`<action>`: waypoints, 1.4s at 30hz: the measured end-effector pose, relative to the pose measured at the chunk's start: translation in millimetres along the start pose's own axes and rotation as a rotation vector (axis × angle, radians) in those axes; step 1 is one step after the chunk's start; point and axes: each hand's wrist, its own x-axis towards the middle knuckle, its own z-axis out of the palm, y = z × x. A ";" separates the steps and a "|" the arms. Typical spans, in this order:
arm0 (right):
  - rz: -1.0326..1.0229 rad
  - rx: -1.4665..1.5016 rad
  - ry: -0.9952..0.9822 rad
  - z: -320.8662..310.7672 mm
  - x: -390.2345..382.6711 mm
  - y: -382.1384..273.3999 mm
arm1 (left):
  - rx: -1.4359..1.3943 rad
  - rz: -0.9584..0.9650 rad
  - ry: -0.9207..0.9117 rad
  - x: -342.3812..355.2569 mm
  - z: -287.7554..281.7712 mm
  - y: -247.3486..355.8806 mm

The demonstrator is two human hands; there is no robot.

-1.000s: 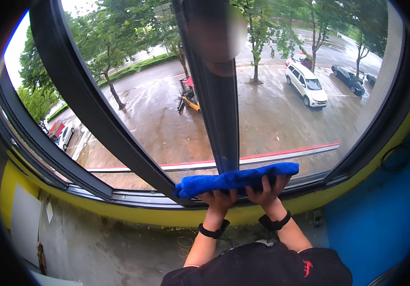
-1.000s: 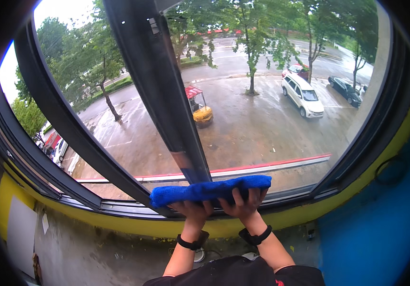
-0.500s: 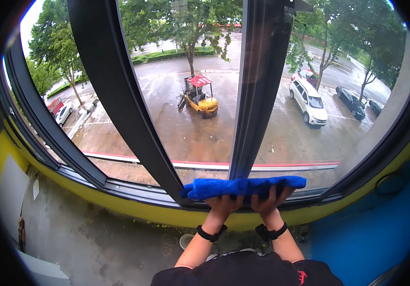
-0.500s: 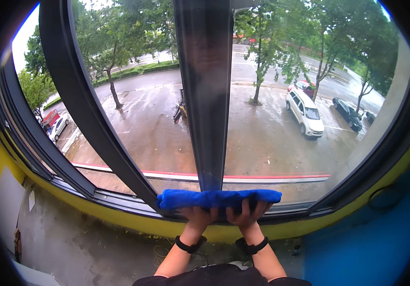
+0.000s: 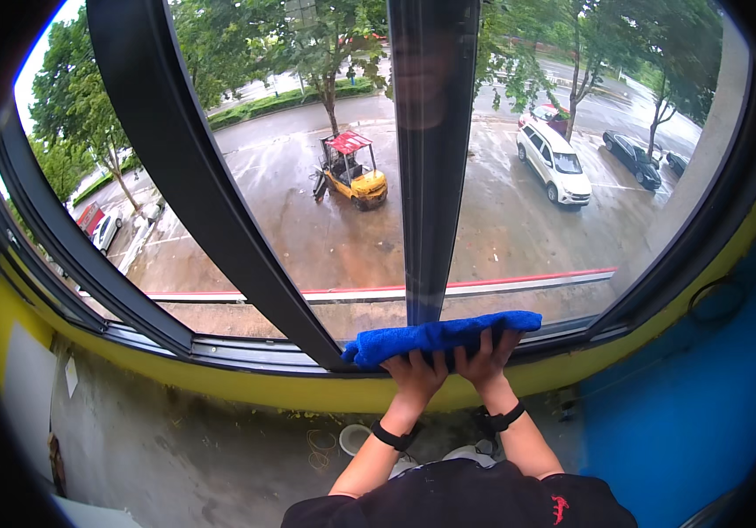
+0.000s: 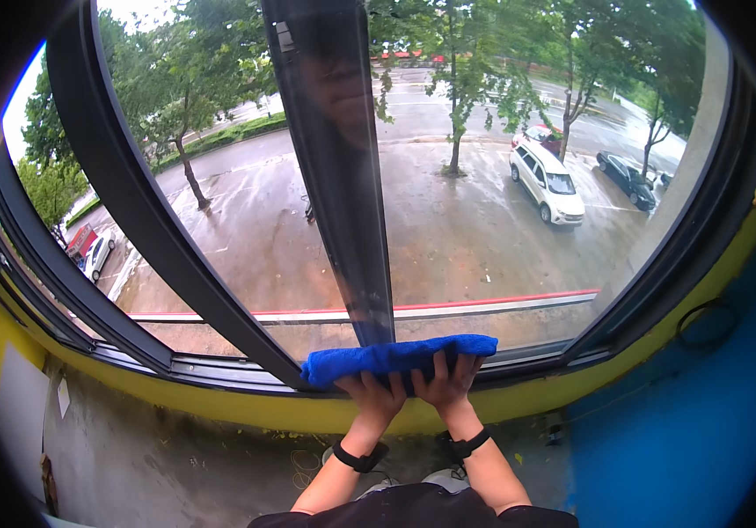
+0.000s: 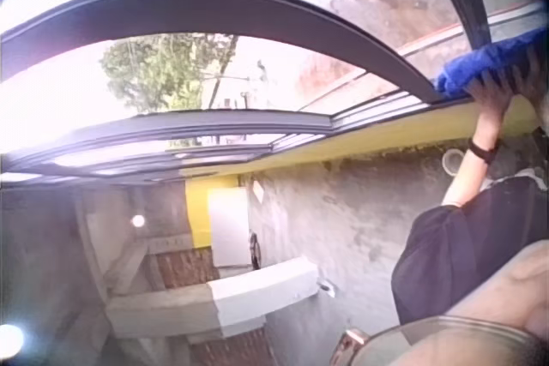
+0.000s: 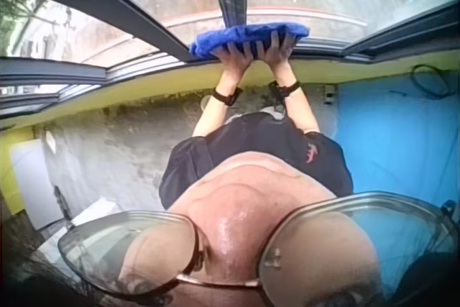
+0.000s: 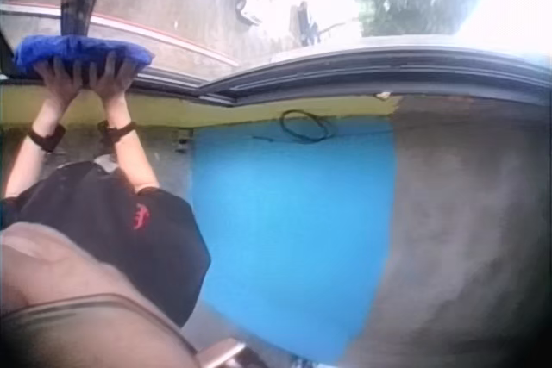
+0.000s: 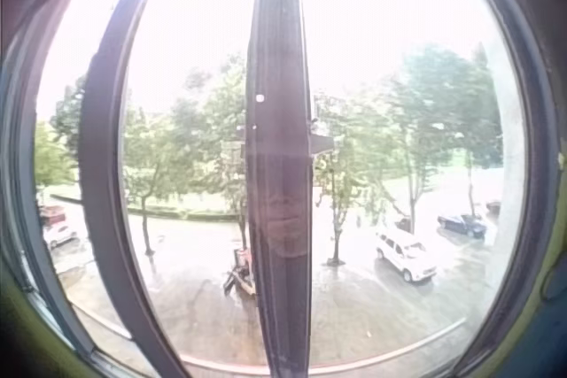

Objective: Cleaning and wiping glass windows with a blue microfiber cloth after dipping it in a bucket of water.

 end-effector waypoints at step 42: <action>-0.241 -0.109 0.334 -127.0 387.2 5.4 | 0.092 0.383 0.561 330.7 -133.5 165.3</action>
